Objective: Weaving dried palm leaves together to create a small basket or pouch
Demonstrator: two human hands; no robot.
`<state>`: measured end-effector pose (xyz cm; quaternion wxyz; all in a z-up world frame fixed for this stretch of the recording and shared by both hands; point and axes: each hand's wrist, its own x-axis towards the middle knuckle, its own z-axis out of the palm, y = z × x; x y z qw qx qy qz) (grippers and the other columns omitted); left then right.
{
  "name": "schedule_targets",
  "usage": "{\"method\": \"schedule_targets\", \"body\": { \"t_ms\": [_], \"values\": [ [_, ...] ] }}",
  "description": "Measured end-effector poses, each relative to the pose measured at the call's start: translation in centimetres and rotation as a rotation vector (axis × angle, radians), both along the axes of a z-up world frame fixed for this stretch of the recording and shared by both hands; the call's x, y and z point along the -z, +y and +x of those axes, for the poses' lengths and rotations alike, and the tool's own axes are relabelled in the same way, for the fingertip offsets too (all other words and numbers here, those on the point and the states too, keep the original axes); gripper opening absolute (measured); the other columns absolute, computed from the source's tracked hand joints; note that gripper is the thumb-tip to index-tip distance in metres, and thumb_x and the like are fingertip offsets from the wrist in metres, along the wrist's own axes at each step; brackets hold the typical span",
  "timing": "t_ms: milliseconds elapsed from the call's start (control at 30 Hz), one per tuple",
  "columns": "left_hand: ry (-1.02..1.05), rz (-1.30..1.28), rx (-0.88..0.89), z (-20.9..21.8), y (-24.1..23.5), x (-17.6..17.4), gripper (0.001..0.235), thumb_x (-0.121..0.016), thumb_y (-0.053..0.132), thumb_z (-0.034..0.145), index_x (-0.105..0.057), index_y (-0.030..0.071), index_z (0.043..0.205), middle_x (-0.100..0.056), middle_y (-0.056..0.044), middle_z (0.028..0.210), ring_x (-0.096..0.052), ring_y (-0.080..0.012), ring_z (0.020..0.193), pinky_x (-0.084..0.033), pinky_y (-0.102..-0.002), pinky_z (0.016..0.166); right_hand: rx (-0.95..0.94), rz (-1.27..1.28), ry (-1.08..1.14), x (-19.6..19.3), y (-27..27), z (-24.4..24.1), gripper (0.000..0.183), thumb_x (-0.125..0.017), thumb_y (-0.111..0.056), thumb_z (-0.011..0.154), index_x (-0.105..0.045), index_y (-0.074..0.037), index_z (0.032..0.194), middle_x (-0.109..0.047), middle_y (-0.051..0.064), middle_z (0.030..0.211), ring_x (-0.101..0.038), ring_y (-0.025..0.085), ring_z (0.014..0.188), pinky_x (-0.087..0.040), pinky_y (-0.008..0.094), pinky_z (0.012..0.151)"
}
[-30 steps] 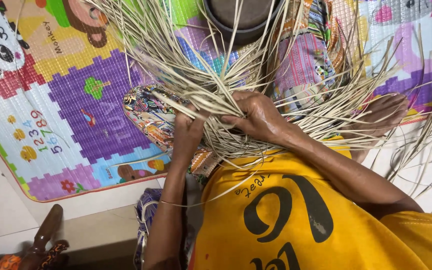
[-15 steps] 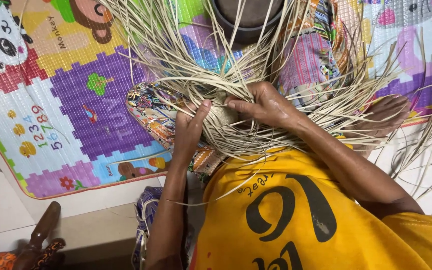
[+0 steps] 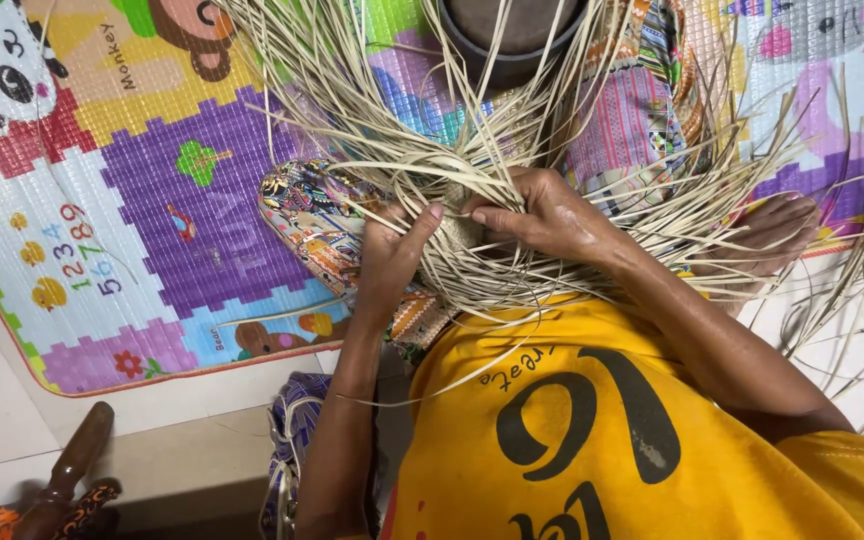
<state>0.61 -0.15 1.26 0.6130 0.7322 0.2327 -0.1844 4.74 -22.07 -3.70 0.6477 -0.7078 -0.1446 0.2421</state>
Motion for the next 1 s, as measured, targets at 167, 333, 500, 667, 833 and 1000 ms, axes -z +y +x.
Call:
{"method": "schedule_targets", "body": {
  "t_ms": [167,333,500,667,833,1000],
  "values": [
    [-0.073,-0.114,-0.026,-0.4,0.5,1.2,0.026,-0.078,0.026,0.093,-0.064,0.004,0.091,-0.059,-0.001,0.069,-0.045,-0.0034,0.063,-0.038,-0.022,0.061,0.196,-0.289,0.236,-5.7,-1.1,0.9,0.035,-0.078,-0.012,0.088,-0.064,-0.002,0.118,-0.072,0.016,0.095,-0.063,0.021,0.059,-0.054,0.026,0.04],
    [-0.161,-0.108,0.089,-0.5,0.8,7.2,0.068,-0.071,0.02,0.094,-0.037,-0.028,0.129,-0.067,-0.014,0.06,-0.046,-0.0084,0.03,-0.033,-0.02,0.023,0.506,-0.443,-0.959,-13.9,-2.1,-1.6,0.047,-0.075,-0.015,0.104,-0.05,0.005,0.138,-0.051,0.022,0.128,-0.051,0.038,0.117,-0.053,0.053,0.104],
    [0.023,0.0,0.067,-0.2,-0.2,2.5,0.037,-0.067,0.035,0.094,-0.054,0.004,0.108,-0.045,0.005,0.062,-0.039,-0.0041,0.049,-0.036,-0.02,0.048,0.113,-0.142,-0.655,-8.2,2.4,-3.0,0.02,-0.065,0.007,0.092,-0.069,0.003,0.111,-0.071,0.02,0.102,-0.071,0.031,0.085,-0.06,0.038,0.075],
    [-0.175,-0.12,0.088,-0.8,-0.6,0.4,0.046,-0.067,0.034,0.103,-0.057,0.011,0.064,-0.044,0.003,0.047,-0.029,-0.003,0.041,-0.031,-0.02,0.048,0.089,-0.185,-0.471,-0.3,2.7,0.1,0.016,-0.066,-0.005,0.099,-0.069,0.006,0.11,-0.071,0.026,0.087,-0.07,0.047,0.076,-0.054,0.054,0.068],
    [0.152,-0.073,0.036,-0.1,-0.5,0.9,0.089,-0.061,0.052,0.084,-0.037,-0.01,0.144,-0.055,-0.029,0.137,-0.06,-0.0348,0.129,-0.052,-0.047,0.107,-0.129,0.035,-0.288,-2.0,2.7,4.1,0.025,-0.058,0.012,0.096,-0.065,0.012,0.12,-0.07,0.03,0.097,-0.068,0.025,0.056,-0.058,0.042,0.058],
    [-0.174,-0.261,0.139,0.3,-1.3,-3.5,0.035,-0.064,0.031,0.104,-0.051,0.014,0.075,-0.035,0.007,0.064,-0.029,-0.0054,0.059,-0.03,-0.027,0.064,-0.3,-0.038,-0.171,0.1,2.6,5.1,0.022,-0.067,0.002,0.094,-0.068,0.01,0.115,-0.071,0.026,0.097,-0.066,0.022,0.051,-0.056,0.035,0.052]
  ]
}}
